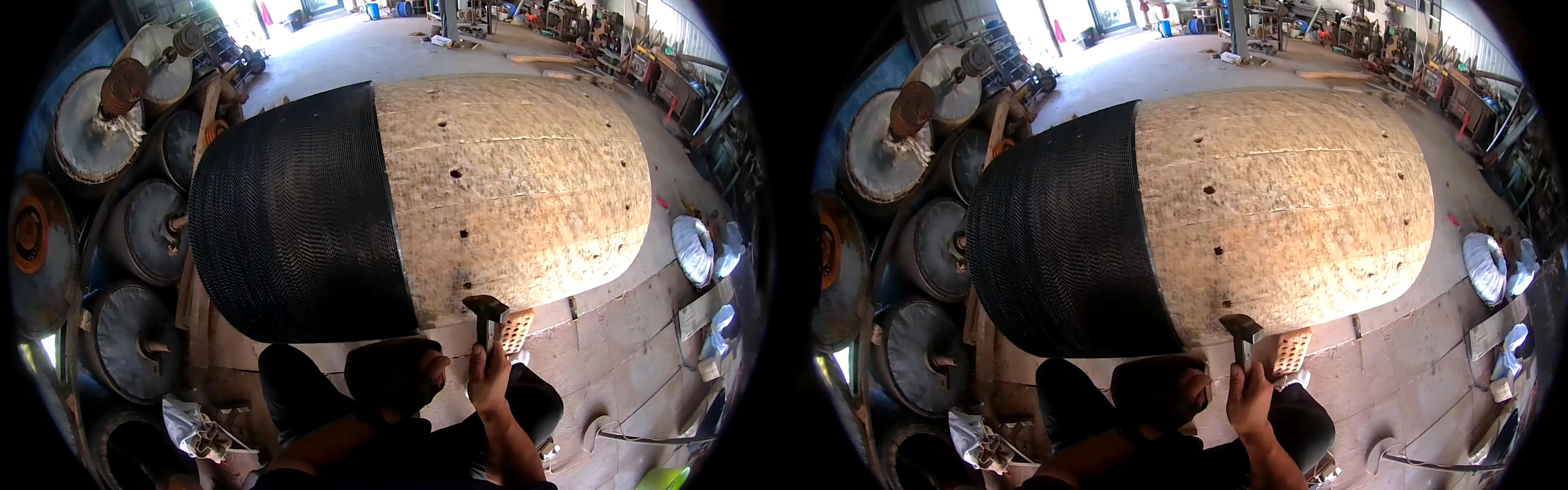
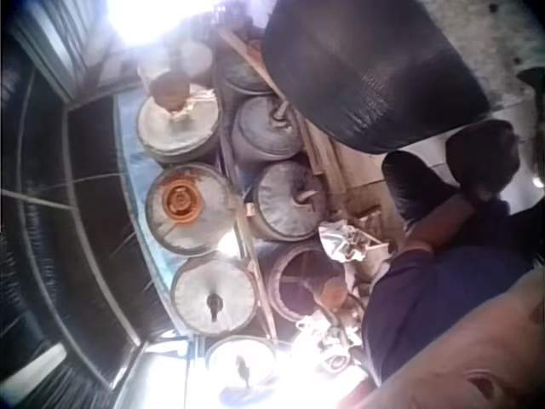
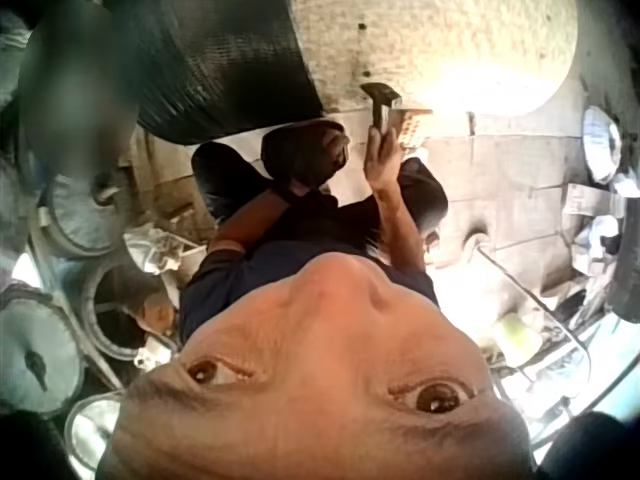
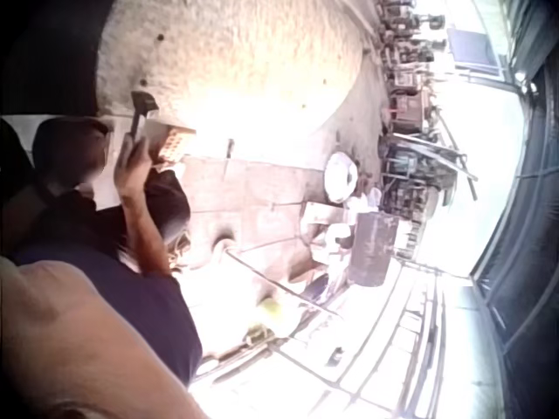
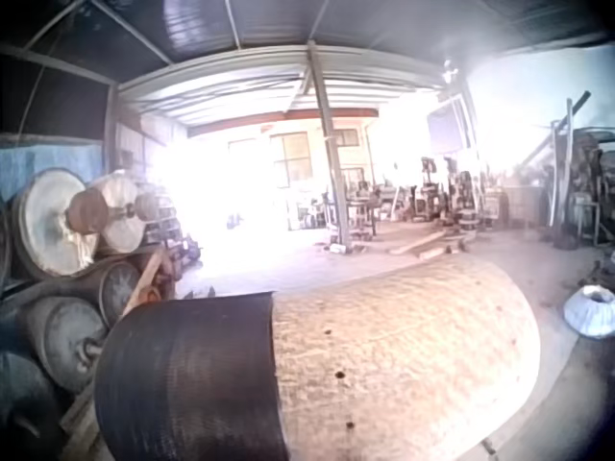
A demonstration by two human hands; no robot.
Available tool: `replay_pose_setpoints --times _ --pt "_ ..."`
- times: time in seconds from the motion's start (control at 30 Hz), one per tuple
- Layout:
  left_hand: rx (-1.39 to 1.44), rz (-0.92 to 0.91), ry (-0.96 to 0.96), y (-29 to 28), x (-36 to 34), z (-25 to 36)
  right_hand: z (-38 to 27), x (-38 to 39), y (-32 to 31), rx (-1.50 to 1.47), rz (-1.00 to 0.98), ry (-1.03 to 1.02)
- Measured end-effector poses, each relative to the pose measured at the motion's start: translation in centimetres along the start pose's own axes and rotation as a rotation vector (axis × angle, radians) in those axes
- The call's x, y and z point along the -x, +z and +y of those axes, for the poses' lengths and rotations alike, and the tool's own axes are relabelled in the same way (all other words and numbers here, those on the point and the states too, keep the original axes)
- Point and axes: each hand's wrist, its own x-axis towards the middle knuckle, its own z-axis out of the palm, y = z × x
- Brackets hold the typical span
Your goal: The person hammers nails into a large wooden drum cylinder to attach a black mesh material around its side.
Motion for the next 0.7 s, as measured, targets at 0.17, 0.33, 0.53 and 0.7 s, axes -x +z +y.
replay_pose_setpoints --times 0.17,0.33,0.53,0.7 --pt "0.141 -0.069 -0.061 0.1 -0.8 1.8 0.3 -0.1 -1.0 0.016 0.055 -0.038" --pt "0.291 -0.207 -0.122 1.0 0.7 0.6 -0.4 0.2 -1.0 0.003 0.048 -0.008" --pt "-0.001 -0.181 -0.046 -1.6 -0.6 2.1 -0.2 0.2 -0.6 0.008 0.033 0.003" --pt "0.006 -0.156 -0.076 -1.3 0.3 1.5 0.0 0.2 -0.2 0.03 0.018 0.002"
